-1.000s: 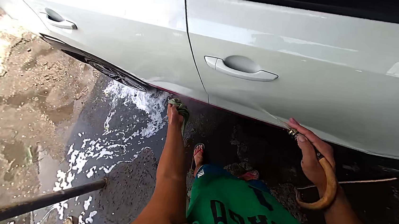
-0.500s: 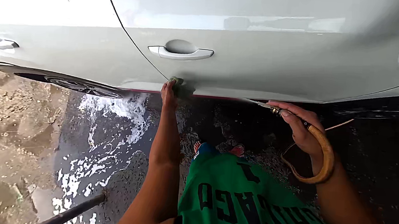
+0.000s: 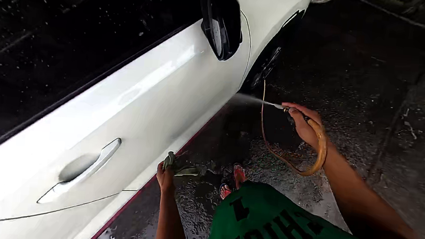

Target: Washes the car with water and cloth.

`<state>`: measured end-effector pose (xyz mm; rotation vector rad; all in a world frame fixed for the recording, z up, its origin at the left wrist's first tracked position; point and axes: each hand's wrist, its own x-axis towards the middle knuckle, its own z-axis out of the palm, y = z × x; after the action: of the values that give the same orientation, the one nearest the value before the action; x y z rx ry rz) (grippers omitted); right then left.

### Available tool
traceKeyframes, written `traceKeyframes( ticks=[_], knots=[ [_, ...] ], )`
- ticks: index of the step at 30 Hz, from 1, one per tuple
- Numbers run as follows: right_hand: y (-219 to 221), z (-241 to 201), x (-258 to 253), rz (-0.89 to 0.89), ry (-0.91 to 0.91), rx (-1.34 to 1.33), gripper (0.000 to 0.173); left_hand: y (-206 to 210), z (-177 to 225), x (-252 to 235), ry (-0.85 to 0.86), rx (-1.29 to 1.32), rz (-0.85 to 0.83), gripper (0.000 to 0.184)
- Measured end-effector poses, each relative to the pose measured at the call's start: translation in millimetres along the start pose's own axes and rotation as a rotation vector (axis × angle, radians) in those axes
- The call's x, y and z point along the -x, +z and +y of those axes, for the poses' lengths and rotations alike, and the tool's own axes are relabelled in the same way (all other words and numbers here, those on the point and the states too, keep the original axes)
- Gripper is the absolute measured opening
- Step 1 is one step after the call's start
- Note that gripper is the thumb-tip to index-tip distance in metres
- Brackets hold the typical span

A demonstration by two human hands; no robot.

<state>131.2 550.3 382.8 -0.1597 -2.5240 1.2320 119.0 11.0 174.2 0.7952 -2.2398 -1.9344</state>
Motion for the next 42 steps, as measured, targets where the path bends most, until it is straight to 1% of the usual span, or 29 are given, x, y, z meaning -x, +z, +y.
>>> traceKeyframes(
  ticks=[1,3,4,7,8,10,12,15,18,21,22,24,25,26,29,30,32,34,35,37,38,39,40,41,42],
  knots=[
    [-22,22,1,0.133,0.052,0.024,0.04,8,1,2,0.031,-0.052,-0.022,0.035],
    [-66,56,9,0.296,0.204,0.075,0.043,25,4,2,0.097,-0.185,-0.087,0.038],
    [-84,66,12,0.329,0.266,0.082,0.043,35,8,1,0.132,-0.256,-0.128,0.038],
    [-113,80,18,0.236,0.423,0.066,0.04,68,31,-13,0.222,-0.514,-0.206,0.038],
    [-120,89,16,0.234,0.432,0.061,0.04,79,37,-22,0.234,-0.59,-0.227,0.039],
    [-142,115,1,0.344,0.409,0.006,0.041,109,51,-38,0.24,-0.651,-0.276,0.041],
    [-169,132,-21,0.466,0.392,-0.127,0.041,141,65,-51,0.244,-0.676,-0.315,0.04],
    [-217,162,-45,0.485,0.41,-0.205,0.042,203,90,-64,0.213,-0.719,-0.322,0.038],
    [-278,224,-75,0.547,0.434,-0.225,0.04,281,116,-65,0.094,-0.579,-0.286,0.039],
    [-328,262,-114,0.417,0.465,-0.241,0.04,370,153,-49,0.012,-0.37,-0.298,0.038],
    [-341,274,-128,0.406,0.464,-0.25,0.039,402,171,-43,0.011,-0.297,-0.324,0.038],
    [-367,291,-159,0.457,0.454,-0.288,0.04,461,207,-38,0.041,-0.164,-0.374,0.038],
    [-377,294,-173,0.474,0.441,-0.298,0.04,488,226,-37,0.047,-0.112,-0.389,0.037],
    [-385,293,-185,0.447,0.417,-0.298,0.04,512,247,-36,0.047,-0.069,-0.4,0.037],
    [-387,291,-217,0.246,0.284,-0.215,0.04,576,320,-37,0.096,-0.004,-0.425,0.037],
    [-385,296,-226,0.231,0.24,-0.16,0.041,594,349,-38,0.13,0.004,-0.438,0.037],
    [-385,307,-239,0.303,0.232,-0.116,0.04,626,407,-42,0.222,0.04,-0.443,0.038],
    [-388,307,-247,0.34,0.238,-0.127,0.041,649,467,-54,0.344,0.144,-0.437,0.038],
    [-388,301,-248,0.295,0.21,-0.13,0.041,656,499,-62,0.425,0.218,-0.434,0.038],
    [-380,291,-252,0.199,0.117,-0.096,0.041,665,559,-83,0.631,0.393,-0.416,0.041],
    [-377,293,-258,0.196,0.088,-0.08,0.041,667,585,-100,0.757,0.451,-0.393,0.043],
    [-378,295,-266,0.231,0.078,-0.088,0.041,669,607,-120,0.895,0.45,-0.344,0.046],
    [-383,297,-276,0.283,0.09,-0.125,0.039,669,623,-143,1.009,0.369,-0.264,0.049],
    [-391,299,-287,0.334,0.119,-0.169,0.039,670,632,-160,1.035,0.205,-0.167,0.052],
    [-399,298,-298,0.362,0.138,-0.19,0.039,670,634,-169,0.992,-0.031,-0.102,0.055]
  ],
)
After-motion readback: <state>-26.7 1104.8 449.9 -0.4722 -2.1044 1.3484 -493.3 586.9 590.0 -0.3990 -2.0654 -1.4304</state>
